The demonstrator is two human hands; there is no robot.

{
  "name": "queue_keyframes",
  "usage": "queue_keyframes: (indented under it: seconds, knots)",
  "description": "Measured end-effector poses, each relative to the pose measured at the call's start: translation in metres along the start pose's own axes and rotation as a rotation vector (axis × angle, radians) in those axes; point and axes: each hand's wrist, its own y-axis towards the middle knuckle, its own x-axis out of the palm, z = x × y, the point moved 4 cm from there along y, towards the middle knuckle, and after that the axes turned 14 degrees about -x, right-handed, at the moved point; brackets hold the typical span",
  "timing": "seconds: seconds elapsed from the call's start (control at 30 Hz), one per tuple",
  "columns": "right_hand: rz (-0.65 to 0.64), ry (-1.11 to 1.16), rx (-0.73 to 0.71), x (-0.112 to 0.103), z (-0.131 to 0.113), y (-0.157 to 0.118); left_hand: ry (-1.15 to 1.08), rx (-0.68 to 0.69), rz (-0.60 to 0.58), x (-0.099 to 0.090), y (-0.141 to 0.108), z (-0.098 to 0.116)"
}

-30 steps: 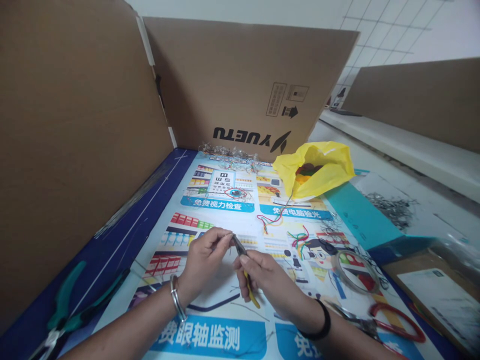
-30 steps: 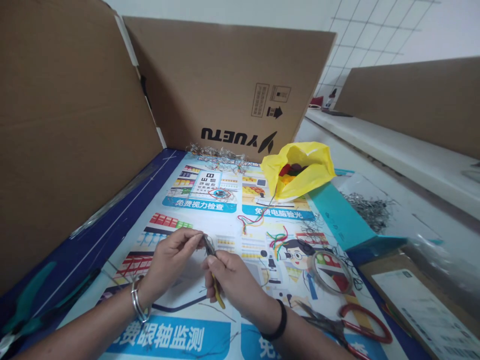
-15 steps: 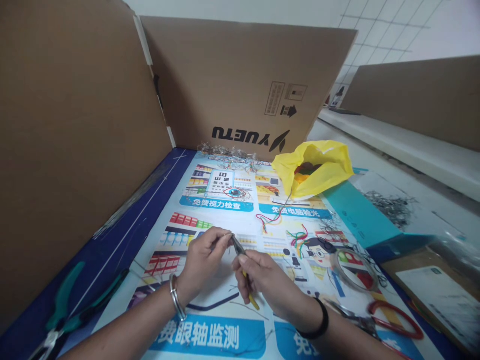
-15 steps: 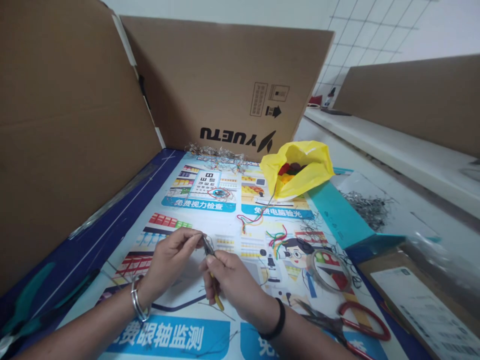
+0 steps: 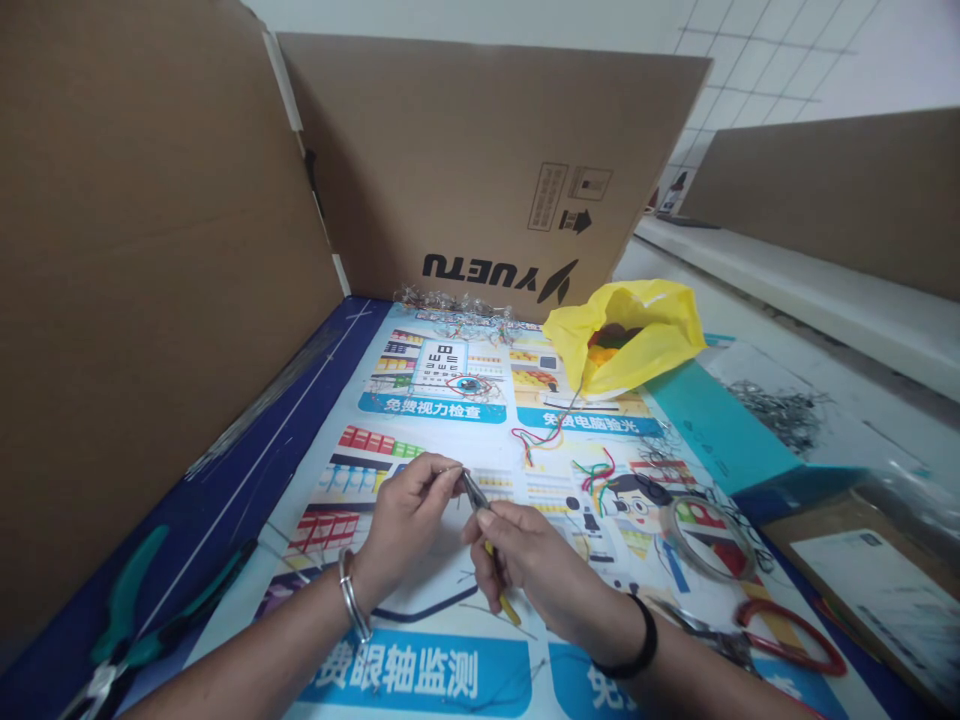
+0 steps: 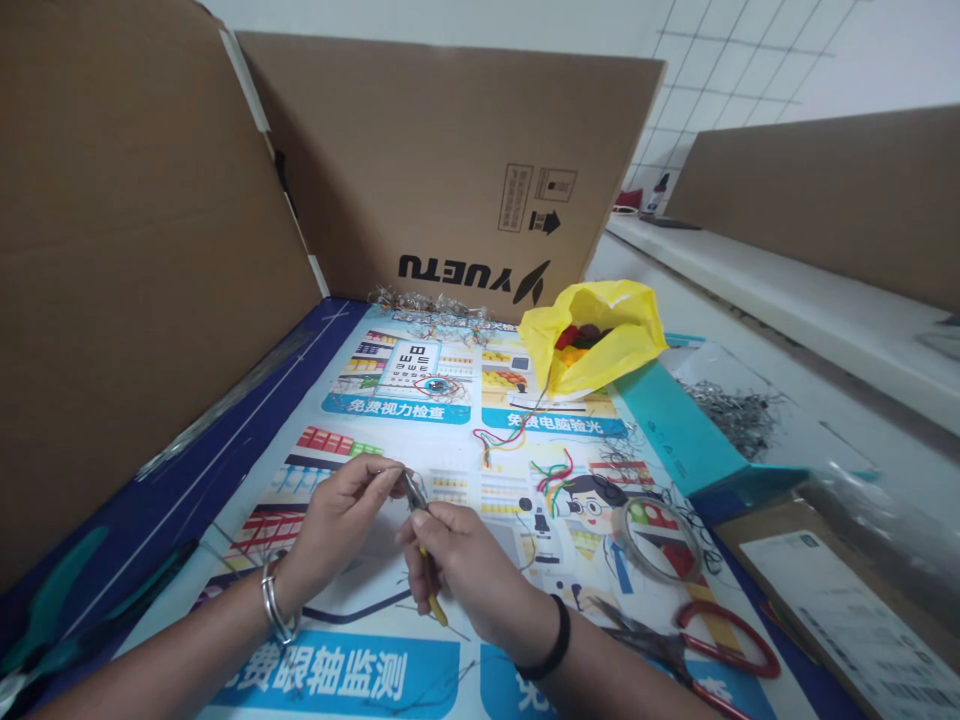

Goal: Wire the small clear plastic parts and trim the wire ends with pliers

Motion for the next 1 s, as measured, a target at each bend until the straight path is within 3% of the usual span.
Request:
queue_keyframes:
  seconds: [0.37,1.0]
  knots:
    - [-0.021,-0.186,-0.004,-0.003,-0.010,0.000,-0.038,0.011,-0.010,-0.001,-0.001,0.000]
    - [0.026,-0.192,-0.029,0.003,-0.011,-0.001,0.000,0.026,0.020,-0.002,-0.003,0.005]
